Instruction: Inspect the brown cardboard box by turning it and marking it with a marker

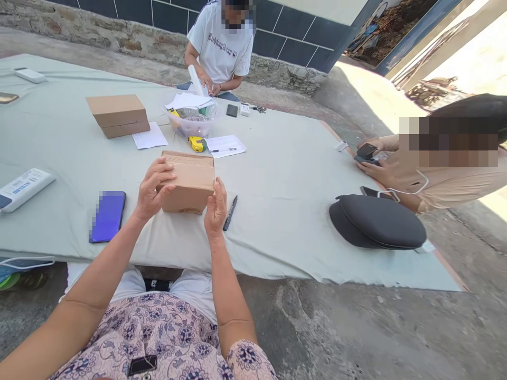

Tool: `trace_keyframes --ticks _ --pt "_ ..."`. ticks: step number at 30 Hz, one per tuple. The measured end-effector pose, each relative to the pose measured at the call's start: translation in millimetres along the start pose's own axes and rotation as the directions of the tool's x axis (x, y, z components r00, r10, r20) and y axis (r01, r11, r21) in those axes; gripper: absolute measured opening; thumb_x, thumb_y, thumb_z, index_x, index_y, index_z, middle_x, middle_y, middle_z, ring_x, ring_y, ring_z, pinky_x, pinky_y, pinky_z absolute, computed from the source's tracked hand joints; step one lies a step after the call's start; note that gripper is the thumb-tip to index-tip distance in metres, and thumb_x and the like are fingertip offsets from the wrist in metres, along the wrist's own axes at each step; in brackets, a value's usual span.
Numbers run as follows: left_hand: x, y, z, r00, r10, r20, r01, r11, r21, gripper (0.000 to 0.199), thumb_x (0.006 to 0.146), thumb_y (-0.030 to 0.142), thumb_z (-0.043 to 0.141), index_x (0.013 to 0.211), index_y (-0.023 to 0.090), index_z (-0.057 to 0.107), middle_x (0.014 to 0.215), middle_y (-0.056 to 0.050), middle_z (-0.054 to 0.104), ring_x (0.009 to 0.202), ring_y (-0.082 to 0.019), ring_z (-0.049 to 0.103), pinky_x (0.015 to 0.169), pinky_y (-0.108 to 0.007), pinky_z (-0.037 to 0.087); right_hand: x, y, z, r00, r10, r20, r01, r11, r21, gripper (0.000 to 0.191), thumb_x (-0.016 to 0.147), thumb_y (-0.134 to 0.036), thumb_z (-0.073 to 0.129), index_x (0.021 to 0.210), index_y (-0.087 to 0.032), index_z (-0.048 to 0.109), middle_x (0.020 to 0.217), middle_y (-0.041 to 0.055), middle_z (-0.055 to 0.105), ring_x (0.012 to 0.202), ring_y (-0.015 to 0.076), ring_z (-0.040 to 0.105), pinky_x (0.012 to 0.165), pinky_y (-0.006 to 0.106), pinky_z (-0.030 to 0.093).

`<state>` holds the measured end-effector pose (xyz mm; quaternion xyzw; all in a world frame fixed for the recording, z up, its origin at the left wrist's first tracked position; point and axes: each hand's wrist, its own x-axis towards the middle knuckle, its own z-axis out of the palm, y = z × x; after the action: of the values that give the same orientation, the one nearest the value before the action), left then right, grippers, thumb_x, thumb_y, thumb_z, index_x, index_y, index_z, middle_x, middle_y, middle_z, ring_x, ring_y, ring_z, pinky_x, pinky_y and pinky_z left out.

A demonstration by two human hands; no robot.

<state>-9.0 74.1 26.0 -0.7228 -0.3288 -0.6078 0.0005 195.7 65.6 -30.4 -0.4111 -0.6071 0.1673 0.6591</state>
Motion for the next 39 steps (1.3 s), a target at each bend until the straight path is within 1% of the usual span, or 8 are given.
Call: trace_keyframes --ticks 6,15,19,23,27,32,37,39 --pt "-1 1 -0.3 1.0 0.006 -0.001 -0.006 0.999 0.038 0.029 0.101 0.047 0.059 0.111 0.022 0.069 0.125 -0.01 0.071 0.143 -0.03 0.054 0.12 -0.058 0.046 -23 16 -1 0.958 0.274 0.084 -0.277 0.961 0.022 0.063 0.097 -0.062 0.048 0.143 -0.021 0.061 0.141 0.0137 0.068 0.134 0.0244 0.062 0.118 0.045 0.048" --pt "-1 2 -4.1 0.997 -0.076 0.008 0.076 0.997 -0.002 0.038 0.1 0.057 0.055 0.107 0.022 0.069 0.124 -0.011 0.071 0.143 -0.031 0.054 0.122 -0.062 0.041 -37 15 -8 0.897 0.401 0.186 -0.393 0.916 -0.081 0.067 0.096 -0.063 0.047 0.146 -0.02 0.058 0.139 0.0145 0.068 0.116 0.0244 0.069 0.099 0.04 0.058" --pt "-3 1 -8.7 0.999 -0.035 -0.026 0.034 0.999 -0.027 0.031 0.1 0.05 0.058 0.11 0.023 0.069 0.126 -0.011 0.071 0.145 -0.031 0.053 0.122 -0.061 0.043 -42 13 -10 0.886 0.422 0.191 -0.412 0.906 -0.093 0.066 0.096 -0.064 0.047 0.146 -0.021 0.057 0.141 0.0143 0.067 0.119 0.0258 0.068 0.106 0.045 0.055" --pt "-7 3 -20.4 0.996 -0.066 -0.068 0.06 0.995 -0.078 0.027 0.1 0.046 0.06 0.113 0.025 0.07 0.127 -0.009 0.071 0.144 -0.03 0.054 0.123 -0.061 0.041 -45 13 -10 0.87 0.449 0.203 -0.442 0.893 -0.083 0.066 0.095 -0.064 0.05 0.145 -0.021 0.058 0.143 0.0143 0.066 0.125 0.0259 0.066 0.109 0.047 0.054" --pt "-16 7 -35.9 0.973 -0.166 -0.159 0.142 0.978 -0.153 0.027 0.1 0.047 0.06 0.113 0.027 0.073 0.129 -0.007 0.072 0.143 -0.029 0.055 0.125 -0.06 0.039 -47 6 -11 0.852 0.478 0.216 -0.477 0.877 -0.058 0.06 0.093 -0.063 0.054 0.136 -0.022 0.065 0.143 0.0136 0.065 0.121 0.0256 0.066 0.098 0.044 0.061" --pt "-33 11 -35.8 0.936 -0.31 -0.165 0.263 0.93 -0.257 0.027 0.101 0.047 0.059 0.114 0.028 0.073 0.133 -0.008 0.071 0.145 -0.028 0.053 0.125 -0.056 0.038 -40 -14 -25 0.891 0.452 0.039 -0.448 0.89 -0.084 0.052 0.093 -0.058 0.055 0.127 -0.021 0.07 0.131 0.0124 0.07 0.105 0.0218 0.07 0.089 0.041 0.064" --pt "-56 6 -15.2 0.883 -0.463 -0.072 0.428 0.859 -0.28 0.034 0.103 0.052 0.052 0.113 0.023 0.068 0.134 -0.012 0.07 0.139 -0.025 0.059 0.12 -0.05 0.044 -23 -30 -51 0.957 0.271 -0.1 -0.287 0.926 -0.246 0.044 0.095 -0.055 0.057 0.118 -0.021 0.073 0.13 0.0136 0.066 0.12 0.0262 0.066 0.092 0.043 0.062" --pt "-67 4 -8.7 0.833 -0.554 0.0 0.539 0.81 -0.233 0.036 0.104 0.051 0.048 0.113 0.022 0.066 0.136 -0.013 0.07 0.135 -0.024 0.062 0.115 -0.046 0.049 -19 -33 -57 0.971 0.213 -0.113 -0.238 0.92 -0.311 0.044 0.095 -0.055 0.058 0.116 -0.021 0.074 0.129 0.0152 0.064 0.123 0.0277 0.064 0.092 0.044 0.061"
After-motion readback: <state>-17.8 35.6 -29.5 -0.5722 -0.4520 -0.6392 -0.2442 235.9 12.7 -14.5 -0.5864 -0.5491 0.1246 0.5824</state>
